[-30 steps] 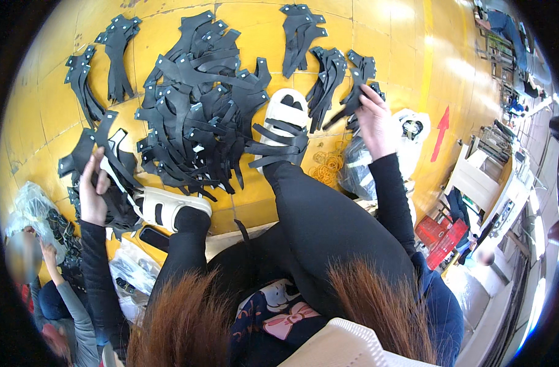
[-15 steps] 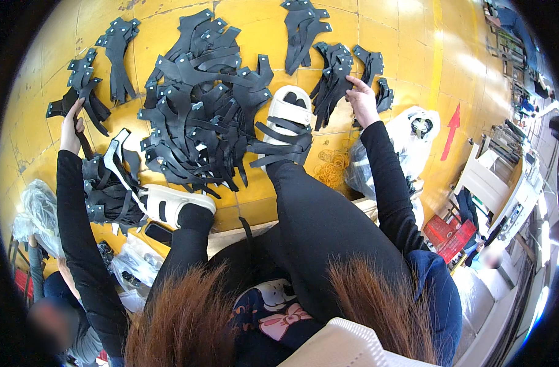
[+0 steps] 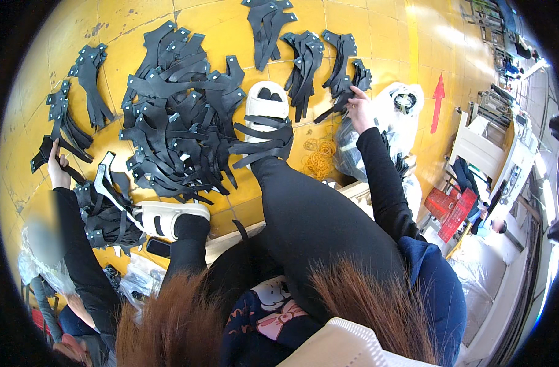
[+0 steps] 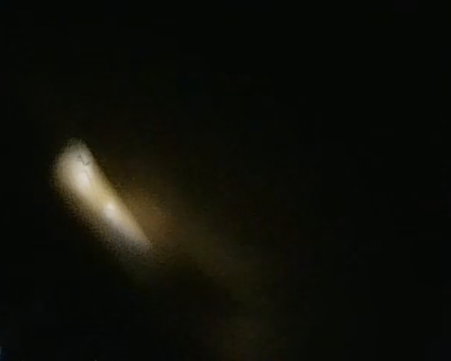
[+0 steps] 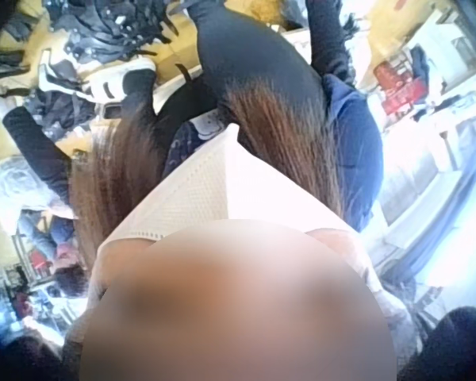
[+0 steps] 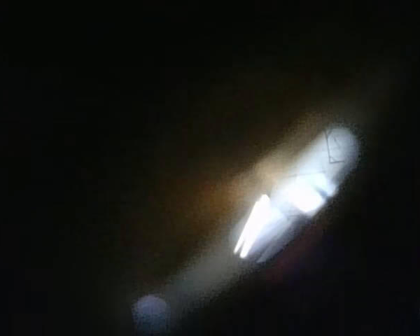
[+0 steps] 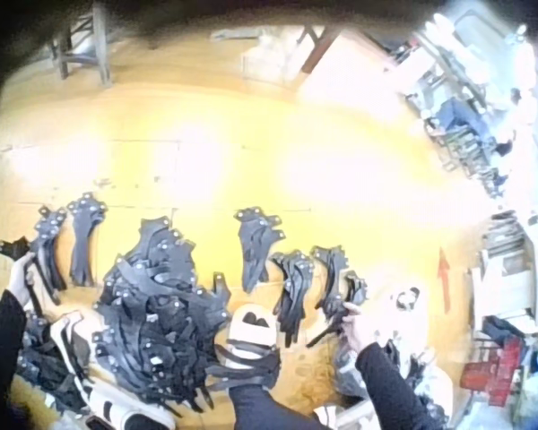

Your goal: The person sits on the floor and repeatedly picks up black shoe parts, aligns them, and places them into a pile. The person handles the parts one at a time, occasionally adjusting their position before stacking them.

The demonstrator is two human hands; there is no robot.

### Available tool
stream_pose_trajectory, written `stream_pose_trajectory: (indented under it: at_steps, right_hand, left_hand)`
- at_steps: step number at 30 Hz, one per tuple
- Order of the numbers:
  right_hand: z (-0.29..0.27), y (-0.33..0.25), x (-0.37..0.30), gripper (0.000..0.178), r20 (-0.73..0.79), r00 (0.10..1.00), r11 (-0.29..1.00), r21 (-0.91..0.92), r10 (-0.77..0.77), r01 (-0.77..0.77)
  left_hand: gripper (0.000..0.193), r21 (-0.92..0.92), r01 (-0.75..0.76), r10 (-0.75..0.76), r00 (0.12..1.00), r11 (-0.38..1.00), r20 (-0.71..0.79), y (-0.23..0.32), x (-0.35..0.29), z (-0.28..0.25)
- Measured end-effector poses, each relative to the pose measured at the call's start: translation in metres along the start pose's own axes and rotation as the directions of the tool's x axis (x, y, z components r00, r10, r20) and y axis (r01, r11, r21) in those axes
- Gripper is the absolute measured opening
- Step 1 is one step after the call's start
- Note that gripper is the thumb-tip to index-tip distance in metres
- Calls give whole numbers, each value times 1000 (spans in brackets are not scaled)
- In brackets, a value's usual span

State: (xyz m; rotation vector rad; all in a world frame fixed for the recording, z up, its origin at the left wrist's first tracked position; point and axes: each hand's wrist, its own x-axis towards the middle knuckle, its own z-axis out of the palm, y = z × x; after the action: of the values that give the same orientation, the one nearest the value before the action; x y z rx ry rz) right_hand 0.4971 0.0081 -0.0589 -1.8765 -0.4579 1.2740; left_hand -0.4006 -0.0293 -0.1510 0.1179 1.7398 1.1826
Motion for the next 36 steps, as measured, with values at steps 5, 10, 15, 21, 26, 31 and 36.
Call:
stream_pose_trajectory:
  at_steps: [5,10,15,21,26,31,36]
  right_hand:
    - [-73,12,24,53,-64,998,1000,26,-10,12]
    - [-137,13,103,48,-105,973,946,-276,-206,170]
    - [-135,-17,130,59,-327,911,952,-255,-249,169]
    - [-67,-47,94,45,-163,939,890,-402,-302,217]
    - [25,-56,58,37,18,876,747,-514,-482,422]
    - [133,-62,19,36,256,908,828,-381,-333,411]
    - [239,-42,-20,24,664,712,728,-368,-229,578]
  left_hand:
    - [35,35,27,-26,999,999,-40,8,-16,10]
    - [41,301,-91,83,996,949,40,16,-58,31]
    - [27,-82,-70,65,996,994,-62,20,-76,60]
    - [27,-139,-124,123,992,983,-14,31,-69,73]
    - [29,30,-155,157,986,987,-52,37,-82,88]
    - [28,22,-121,111,958,992,266,23,-135,119]
    - [35,213,107,-178,920,971,349,-20,-188,159]
